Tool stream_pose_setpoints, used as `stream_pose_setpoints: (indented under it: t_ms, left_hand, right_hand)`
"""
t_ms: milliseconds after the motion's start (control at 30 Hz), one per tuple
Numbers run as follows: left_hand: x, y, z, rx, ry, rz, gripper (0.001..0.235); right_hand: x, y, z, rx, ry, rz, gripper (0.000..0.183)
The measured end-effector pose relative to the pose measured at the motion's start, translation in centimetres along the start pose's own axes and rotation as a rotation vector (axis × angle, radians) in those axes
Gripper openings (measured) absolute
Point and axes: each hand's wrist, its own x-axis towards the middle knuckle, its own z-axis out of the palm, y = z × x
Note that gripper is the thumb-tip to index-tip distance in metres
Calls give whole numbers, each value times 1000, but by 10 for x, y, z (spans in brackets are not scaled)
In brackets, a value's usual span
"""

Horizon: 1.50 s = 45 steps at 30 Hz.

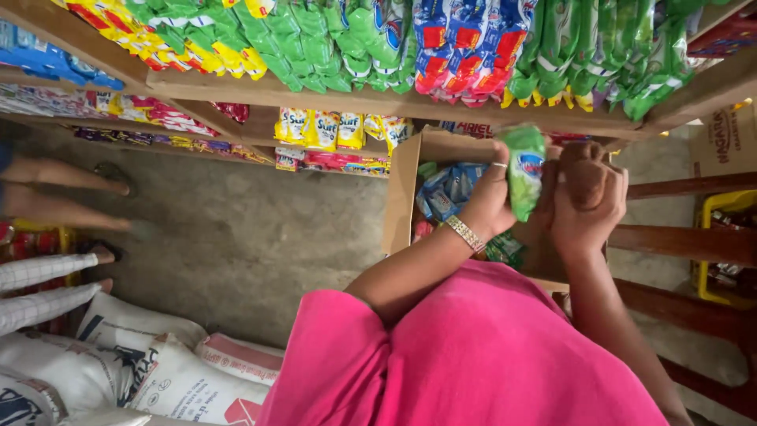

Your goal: Sorting and packing detergent sachets into a cardboard box in a grocery store.

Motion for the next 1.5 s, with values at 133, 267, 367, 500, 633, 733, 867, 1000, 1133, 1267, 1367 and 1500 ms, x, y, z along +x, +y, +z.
stream_pose_setpoints:
  t_ms: [133,267,367,500,633,733,867,1000,1133,1267,1367,1500]
  left_hand:
    - [-2,12,23,-125,-186,220,50]
    - [12,5,-12,-423,-473,61,52]
    - [-14,27,17,-216,-368,55,48]
    - [-14,28,-9,176,-123,81,39]
    - [-13,-3,-26,737,-201,92,36]
    - [-40,20,33,1143,-265,157,32]
    - [-61,37,60,1781,-303,310,38]
    - [-66,23,63,1899,-313,314,54]
    - [-65,27,66,2082,-364,428,38]
    - [-74,42,93,1959,-582,379,51]
    - [-77,44,101,1927,-591,338,51]
    - [-62,33,74,2026,-520,355,53]
  right_hand:
    - [-23,-13,6,72,-15,13,30]
    - [-23,-25,12,80,-23,-472,26]
    - [-22,0,12,-62,-70,-358,20]
    - [-21,28,-8,59,-18,-9,22]
    - [3,-15,-19,-17,-63,-173,21]
    - [19,-21,-22,-126,-114,-336,16]
    - [29,22,-31,-280,-69,-97,29]
    - [33,30,-50,32,-107,70,25]
    - [33,-12,-56,166,-307,218,29]
    - [40,36,-49,435,-234,243,31]
    - [30,62,-51,336,-188,374,46]
    - [21,5,-64,338,-171,418,34]
